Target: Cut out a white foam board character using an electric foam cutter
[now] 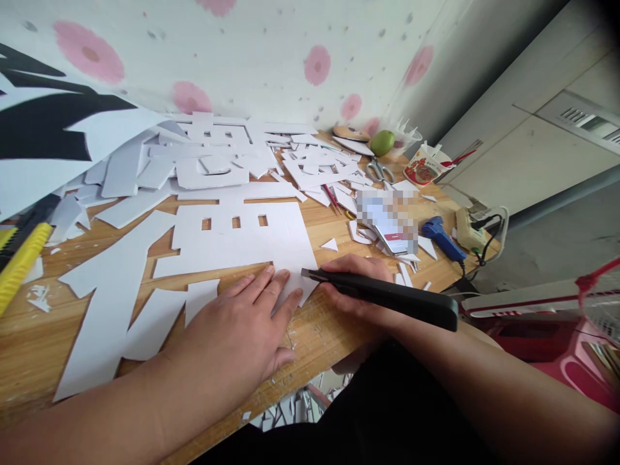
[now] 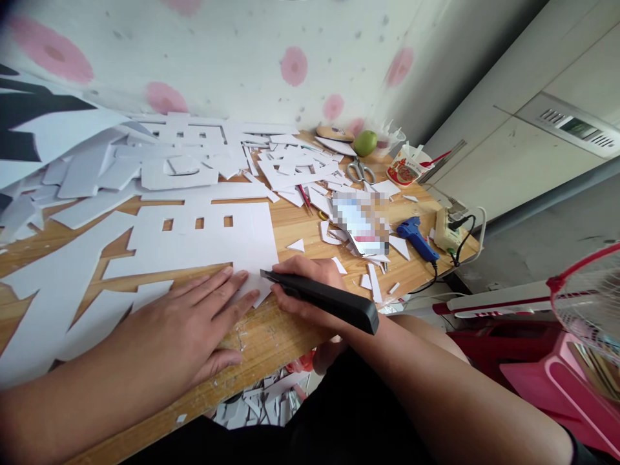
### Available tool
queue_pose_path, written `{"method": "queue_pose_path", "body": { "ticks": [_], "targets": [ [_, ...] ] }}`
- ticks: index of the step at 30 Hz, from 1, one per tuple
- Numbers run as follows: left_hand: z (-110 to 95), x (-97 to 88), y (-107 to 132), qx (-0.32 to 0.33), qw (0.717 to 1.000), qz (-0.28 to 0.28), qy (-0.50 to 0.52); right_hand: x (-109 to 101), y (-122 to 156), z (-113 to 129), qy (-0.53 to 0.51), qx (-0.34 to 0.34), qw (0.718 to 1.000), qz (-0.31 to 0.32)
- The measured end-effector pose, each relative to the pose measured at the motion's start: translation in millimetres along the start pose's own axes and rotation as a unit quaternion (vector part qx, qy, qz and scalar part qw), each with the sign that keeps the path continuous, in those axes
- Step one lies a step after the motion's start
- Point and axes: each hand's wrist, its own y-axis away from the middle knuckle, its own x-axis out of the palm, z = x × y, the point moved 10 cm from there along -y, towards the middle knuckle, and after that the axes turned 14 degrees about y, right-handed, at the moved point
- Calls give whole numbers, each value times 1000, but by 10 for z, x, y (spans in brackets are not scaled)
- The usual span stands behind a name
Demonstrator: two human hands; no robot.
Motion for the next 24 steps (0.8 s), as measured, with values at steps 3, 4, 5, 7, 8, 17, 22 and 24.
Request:
{"method": "queue_pose_path", "body": {
  "ticks": [3, 4, 5, 7, 8, 17, 22, 24],
  "targets": [
    [17, 9, -5, -11, 1000, 3, -1, -5, 47, -18, 0, -5, 1000, -1],
    [21, 11, -7, -13, 1000, 4, -2, -10, 58, -20, 0, -7, 1000, -2],
    [25, 13, -9, -14, 1000, 4, -4, -18, 68, -19, 0, -10, 1000, -3],
    [25, 12, -12, -13, 1000, 5, -6, -36, 84, -5, 0, -19, 1000, -6],
    [22, 9, -12, -11, 1000, 5, -7, -45, 91, 4, 0, -23, 1000, -6],
    [25, 3, 9, 1, 1000, -5, 1, -122, 177, 68, -16, -38, 999, 1],
    [9, -33, 36, 20, 999, -33, -8, -80, 266, 31, -6, -46, 999, 17],
    [-18, -55, 33, 27, 998, -45, -21, -89, 284, 56, -5, -52, 999, 7]
  ]
}}
